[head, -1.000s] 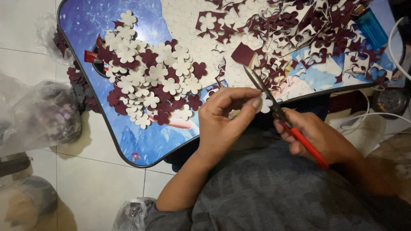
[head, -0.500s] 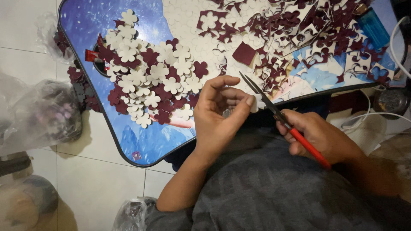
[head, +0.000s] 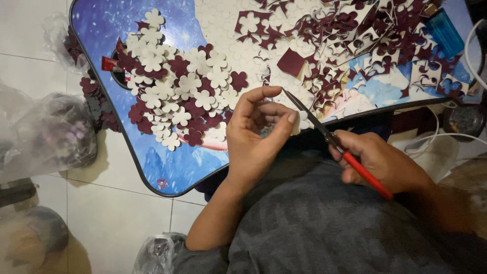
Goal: The person uses red-handled scissors to cut flower-shaped pieces from white and maroon sheets. They hold each sheet with the left hand and trim the edges with the right hand, placing finished pieces on a blue tray.
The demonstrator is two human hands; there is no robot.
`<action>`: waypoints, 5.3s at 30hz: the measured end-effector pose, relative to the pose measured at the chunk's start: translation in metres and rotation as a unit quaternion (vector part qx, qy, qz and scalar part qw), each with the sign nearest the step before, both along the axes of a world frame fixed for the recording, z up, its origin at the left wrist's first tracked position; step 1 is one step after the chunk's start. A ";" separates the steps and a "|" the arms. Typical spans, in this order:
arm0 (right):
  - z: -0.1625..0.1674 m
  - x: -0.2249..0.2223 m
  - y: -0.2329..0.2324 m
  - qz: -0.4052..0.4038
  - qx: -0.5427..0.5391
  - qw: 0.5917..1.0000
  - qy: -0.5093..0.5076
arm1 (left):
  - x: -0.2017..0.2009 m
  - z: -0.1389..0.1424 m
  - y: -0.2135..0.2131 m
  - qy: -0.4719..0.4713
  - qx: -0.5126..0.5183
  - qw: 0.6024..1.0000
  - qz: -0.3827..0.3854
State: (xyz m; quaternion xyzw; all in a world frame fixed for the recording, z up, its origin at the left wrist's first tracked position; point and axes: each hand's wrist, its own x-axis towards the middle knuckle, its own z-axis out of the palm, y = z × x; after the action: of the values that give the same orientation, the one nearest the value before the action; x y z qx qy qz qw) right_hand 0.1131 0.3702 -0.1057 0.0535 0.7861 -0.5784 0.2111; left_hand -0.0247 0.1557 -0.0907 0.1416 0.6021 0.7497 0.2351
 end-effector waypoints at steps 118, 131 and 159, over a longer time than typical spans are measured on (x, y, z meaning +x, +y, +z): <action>-0.006 0.002 -0.018 -0.116 -0.168 0.979 -0.017 | 0.006 -0.021 0.023 -0.144 0.184 0.970 0.068; 0.001 -0.005 -0.027 -0.078 -0.110 0.990 0.033 | 0.023 -0.029 0.029 -0.166 0.135 0.975 0.053; 0.002 -0.008 -0.028 -0.066 -0.064 0.995 0.049 | 0.027 -0.032 0.030 -0.167 0.155 0.973 0.043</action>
State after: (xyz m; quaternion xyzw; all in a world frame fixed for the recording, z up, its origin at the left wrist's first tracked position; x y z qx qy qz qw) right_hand 0.1053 0.3421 -0.1033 0.0632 0.7517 -0.6421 0.1366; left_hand 0.0018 0.1862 -0.1229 0.0235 0.4367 0.8561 0.2753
